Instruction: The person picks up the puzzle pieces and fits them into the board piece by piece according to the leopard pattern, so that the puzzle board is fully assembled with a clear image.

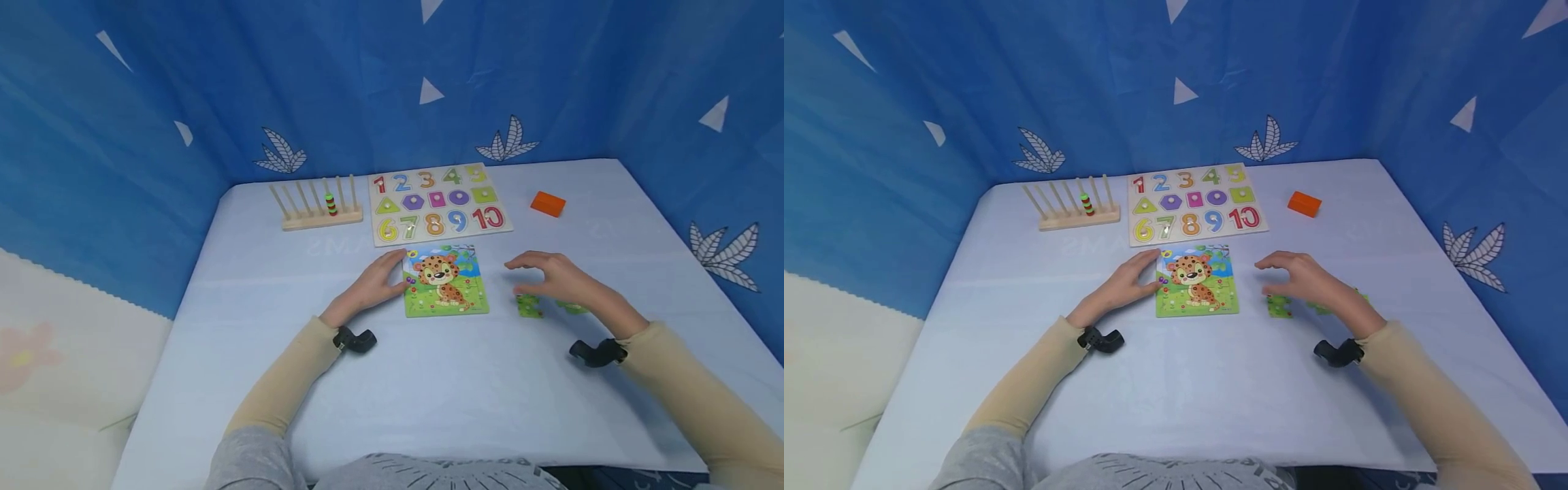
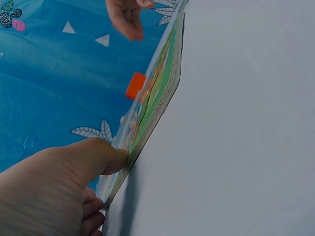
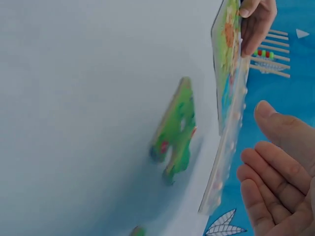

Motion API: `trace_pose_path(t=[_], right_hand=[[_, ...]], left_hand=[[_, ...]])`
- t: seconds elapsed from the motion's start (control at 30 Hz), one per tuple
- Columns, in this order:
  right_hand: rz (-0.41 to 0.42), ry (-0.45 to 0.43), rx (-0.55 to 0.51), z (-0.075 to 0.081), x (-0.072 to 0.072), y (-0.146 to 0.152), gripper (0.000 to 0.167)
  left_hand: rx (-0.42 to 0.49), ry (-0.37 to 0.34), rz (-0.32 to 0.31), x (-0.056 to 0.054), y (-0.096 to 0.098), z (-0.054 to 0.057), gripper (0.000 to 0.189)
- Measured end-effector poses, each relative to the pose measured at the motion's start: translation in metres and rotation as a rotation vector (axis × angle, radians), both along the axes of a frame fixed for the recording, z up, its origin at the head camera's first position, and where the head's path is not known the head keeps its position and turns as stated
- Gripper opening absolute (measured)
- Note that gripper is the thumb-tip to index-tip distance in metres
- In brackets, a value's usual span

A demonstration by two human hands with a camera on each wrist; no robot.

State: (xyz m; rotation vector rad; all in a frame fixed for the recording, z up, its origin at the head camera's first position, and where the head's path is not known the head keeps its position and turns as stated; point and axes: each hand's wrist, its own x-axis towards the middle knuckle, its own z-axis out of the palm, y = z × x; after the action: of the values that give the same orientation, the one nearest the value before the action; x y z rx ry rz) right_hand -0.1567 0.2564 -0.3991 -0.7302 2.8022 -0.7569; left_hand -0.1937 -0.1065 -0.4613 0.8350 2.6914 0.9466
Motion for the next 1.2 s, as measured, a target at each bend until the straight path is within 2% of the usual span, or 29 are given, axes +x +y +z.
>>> trace_pose_path(t=[0.13, 0.27, 0.5, 0.7, 0.8, 0.9, 1.0, 1.1, 1.2], right_hand=[[-0.009, 0.001, -0.007, -0.005, 0.014, 0.011, 0.048], [0.019, 0.012, -0.017, -0.014, 0.022, 0.015, 0.052], [0.032, 0.030, 0.025, -0.027, 0.028, 0.019, 0.055], [0.028, 0.036, 0.031, -0.030, 0.031, 0.022, 0.054], [0.025, 0.037, 0.020, -0.028, 0.029, 0.020, 0.055], [0.024, 0.039, -0.014, -0.020, 0.021, 0.010, 0.056], [0.034, 0.045, -0.061, -0.011, 0.011, -0.010, 0.057], [0.076, 0.052, -0.094, -0.005, 0.004, -0.035, 0.058], [0.124, 0.043, -0.106, -0.003, 0.001, -0.060, 0.059]], left_hand=[[-0.003, -0.001, 0.007, 0.000, -0.002, 0.000, 0.073], [0.008, 0.006, 0.008, 0.000, -0.003, -0.002, 0.073], [0.020, 0.004, 0.008, 0.001, -0.004, -0.004, 0.073], [0.026, 0.010, -0.005, 0.000, -0.002, -0.003, 0.073], [0.022, 0.014, -0.010, -0.001, -0.001, -0.004, 0.073], [0.016, 0.019, -0.008, -0.002, -0.002, -0.002, 0.073], [0.012, 0.019, 0.000, -0.002, -0.003, -0.001, 0.072], [0.015, 0.009, 0.013, 0.000, -0.002, 0.000, 0.073], [0.013, 0.005, -0.003, 0.001, 0.003, -0.001, 0.073]])
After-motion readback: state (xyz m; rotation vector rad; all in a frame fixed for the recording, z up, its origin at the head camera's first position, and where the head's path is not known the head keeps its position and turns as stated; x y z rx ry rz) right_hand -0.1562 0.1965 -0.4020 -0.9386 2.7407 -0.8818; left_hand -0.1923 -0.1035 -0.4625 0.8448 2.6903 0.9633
